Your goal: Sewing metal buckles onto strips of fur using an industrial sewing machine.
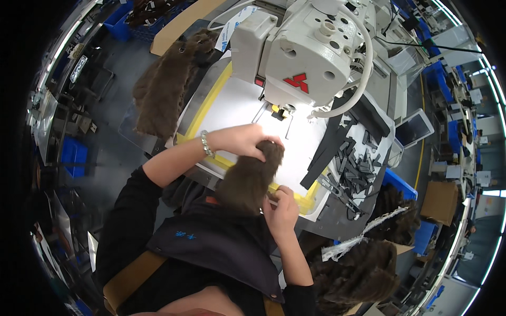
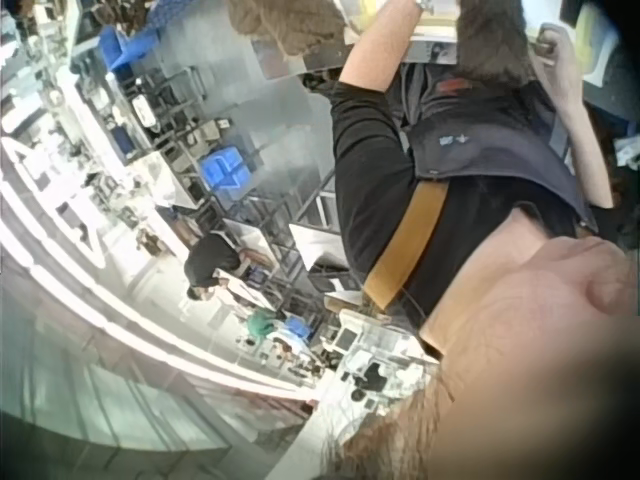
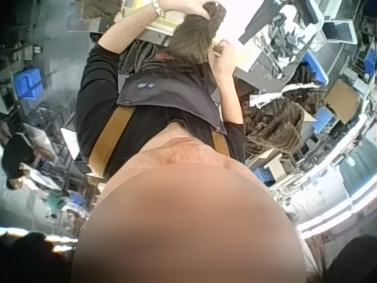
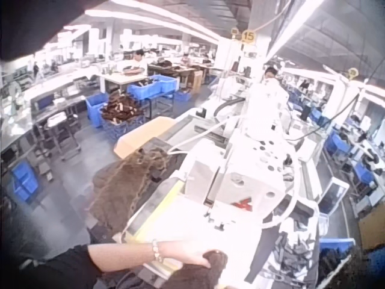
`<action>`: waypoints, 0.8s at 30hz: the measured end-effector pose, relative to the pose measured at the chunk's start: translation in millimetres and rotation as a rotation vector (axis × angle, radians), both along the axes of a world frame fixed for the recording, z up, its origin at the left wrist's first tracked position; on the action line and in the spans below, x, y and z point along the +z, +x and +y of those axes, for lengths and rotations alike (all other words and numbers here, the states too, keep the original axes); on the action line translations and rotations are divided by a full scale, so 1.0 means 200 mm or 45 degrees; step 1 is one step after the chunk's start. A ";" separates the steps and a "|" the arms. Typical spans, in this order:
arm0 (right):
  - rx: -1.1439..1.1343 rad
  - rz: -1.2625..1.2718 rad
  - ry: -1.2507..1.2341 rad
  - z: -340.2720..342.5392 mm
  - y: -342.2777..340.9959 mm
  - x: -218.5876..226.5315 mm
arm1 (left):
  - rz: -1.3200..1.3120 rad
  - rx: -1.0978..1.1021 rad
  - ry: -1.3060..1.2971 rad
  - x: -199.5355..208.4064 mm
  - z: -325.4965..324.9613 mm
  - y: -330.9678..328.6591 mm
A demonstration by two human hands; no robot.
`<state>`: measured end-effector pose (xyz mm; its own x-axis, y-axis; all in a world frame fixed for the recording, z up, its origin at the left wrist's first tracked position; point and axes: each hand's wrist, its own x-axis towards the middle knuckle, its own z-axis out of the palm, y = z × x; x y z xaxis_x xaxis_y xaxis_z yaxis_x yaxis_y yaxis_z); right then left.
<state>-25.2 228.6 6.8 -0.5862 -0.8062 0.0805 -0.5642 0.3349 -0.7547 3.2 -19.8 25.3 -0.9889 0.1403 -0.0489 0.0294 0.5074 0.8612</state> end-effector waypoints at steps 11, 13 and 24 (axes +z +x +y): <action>0.297 0.629 0.001 -0.11 -0.12 -0.04 | 0.541 0.383 -0.820 -0.15 0.06 0.03; 0.296 0.613 0.003 -0.12 -0.12 -0.03 | 0.775 0.428 -0.925 -0.19 0.05 0.01; 0.287 0.581 0.027 -0.10 -0.11 -0.03 | 0.671 0.390 -0.838 -0.20 0.08 -0.01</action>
<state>-47.6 209.6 0.6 -0.3067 -0.9128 0.2698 -0.8947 0.1797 -0.4090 1.0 -3.5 -15.1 -0.8952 -0.0293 0.4446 0.1211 0.9443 0.3060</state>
